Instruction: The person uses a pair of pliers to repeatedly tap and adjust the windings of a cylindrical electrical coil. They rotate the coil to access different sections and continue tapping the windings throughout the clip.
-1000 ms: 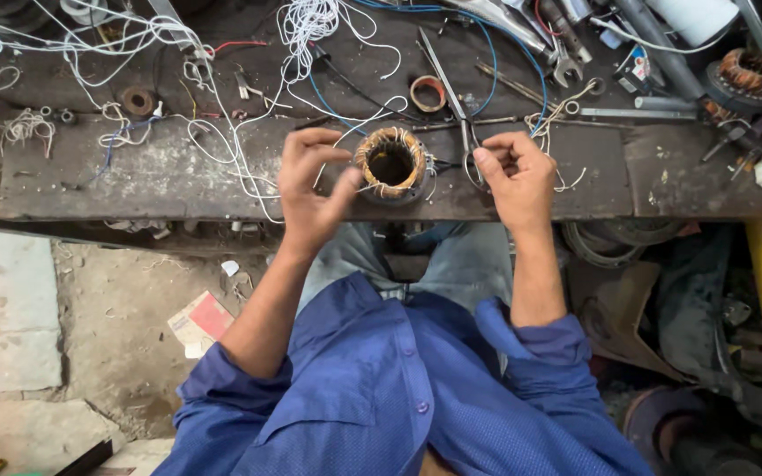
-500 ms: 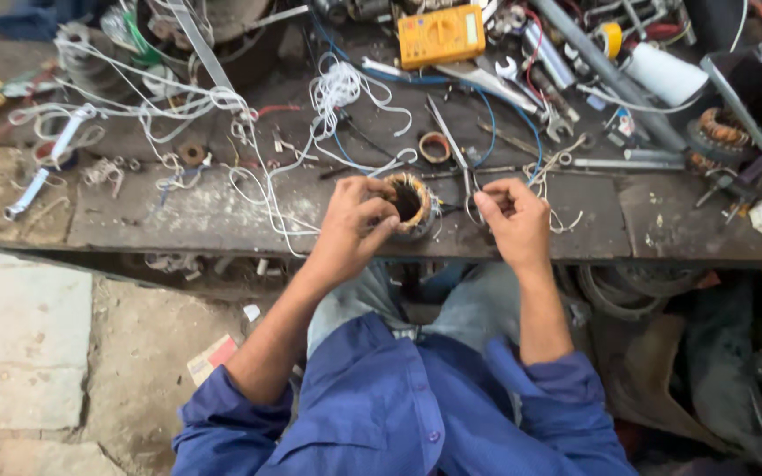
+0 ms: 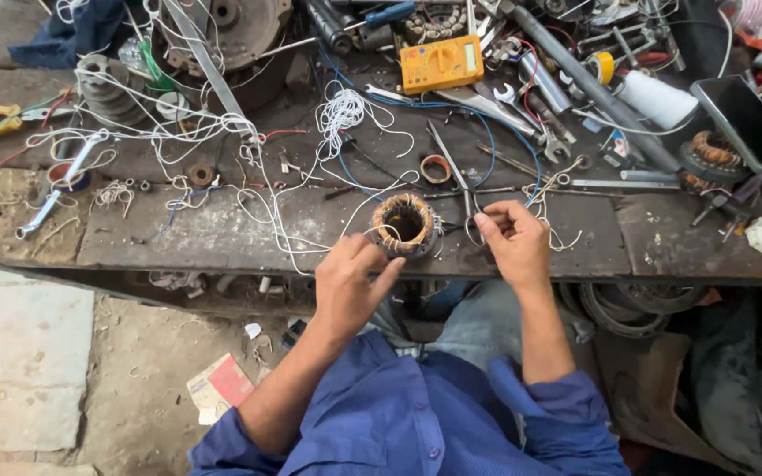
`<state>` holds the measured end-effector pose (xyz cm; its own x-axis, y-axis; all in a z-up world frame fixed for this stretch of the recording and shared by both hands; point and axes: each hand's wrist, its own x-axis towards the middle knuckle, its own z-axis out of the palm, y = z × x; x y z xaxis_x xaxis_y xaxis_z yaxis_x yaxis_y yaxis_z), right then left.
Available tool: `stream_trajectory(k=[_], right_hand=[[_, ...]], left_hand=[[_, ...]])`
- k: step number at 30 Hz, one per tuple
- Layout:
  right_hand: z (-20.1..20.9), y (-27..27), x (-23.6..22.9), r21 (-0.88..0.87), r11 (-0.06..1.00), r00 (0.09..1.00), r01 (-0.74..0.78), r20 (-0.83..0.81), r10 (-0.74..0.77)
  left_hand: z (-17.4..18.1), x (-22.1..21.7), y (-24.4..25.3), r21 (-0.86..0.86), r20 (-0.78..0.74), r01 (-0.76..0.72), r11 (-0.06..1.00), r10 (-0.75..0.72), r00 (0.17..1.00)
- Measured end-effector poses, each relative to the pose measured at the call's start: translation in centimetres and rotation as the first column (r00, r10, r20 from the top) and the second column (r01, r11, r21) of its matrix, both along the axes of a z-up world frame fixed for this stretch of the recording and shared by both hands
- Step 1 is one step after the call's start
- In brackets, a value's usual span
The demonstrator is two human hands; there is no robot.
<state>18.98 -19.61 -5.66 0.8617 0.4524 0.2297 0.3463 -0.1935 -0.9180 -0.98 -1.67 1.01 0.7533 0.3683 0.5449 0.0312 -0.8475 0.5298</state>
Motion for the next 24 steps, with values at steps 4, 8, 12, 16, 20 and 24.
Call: stream_trajectory(k=[4, 8, 12, 16, 20, 24], right_hand=[[0.22, 0.29, 0.21, 0.009, 1.000, 1.000, 0.008, 0.010, -0.008], [0.28, 0.06, 0.15, -0.003, 1.000, 1.000, 0.004, 0.011, -0.004], [0.24, 0.31, 0.14, 0.005, 1.000, 1.000, 0.006, 0.009, -0.006], [0.48, 0.16, -0.07, 0.003, 1.000, 0.999, 0.005, 0.032, -0.005], [0.83, 0.33, -0.11, -0.003, 1.000, 0.999, 0.018, 0.030, -0.018], [0.77, 0.47, 0.01, 0.008, 1.000, 1.000, 0.008, 0.011, -0.008]], left_hand=[[-0.21, 0.68, 0.08, -0.073, -0.039, -0.024, 0.997, 0.021, 0.999], [-0.21, 0.89, -0.27, -0.149, -0.027, -0.041, 0.988, 0.038, 0.999], [-0.30, 0.62, -0.14, -0.195, 0.053, 0.026, 0.980, -0.016, 0.998], [-0.52, 0.53, -0.10, -0.197, 0.016, 0.016, 0.980, -0.013, 1.000], [-0.75, 0.72, -0.06, -0.145, -0.010, -0.009, 0.989, 0.008, 1.000], [-0.92, 0.87, -0.05, -0.165, 0.026, -0.003, 0.986, 0.007, 1.000]])
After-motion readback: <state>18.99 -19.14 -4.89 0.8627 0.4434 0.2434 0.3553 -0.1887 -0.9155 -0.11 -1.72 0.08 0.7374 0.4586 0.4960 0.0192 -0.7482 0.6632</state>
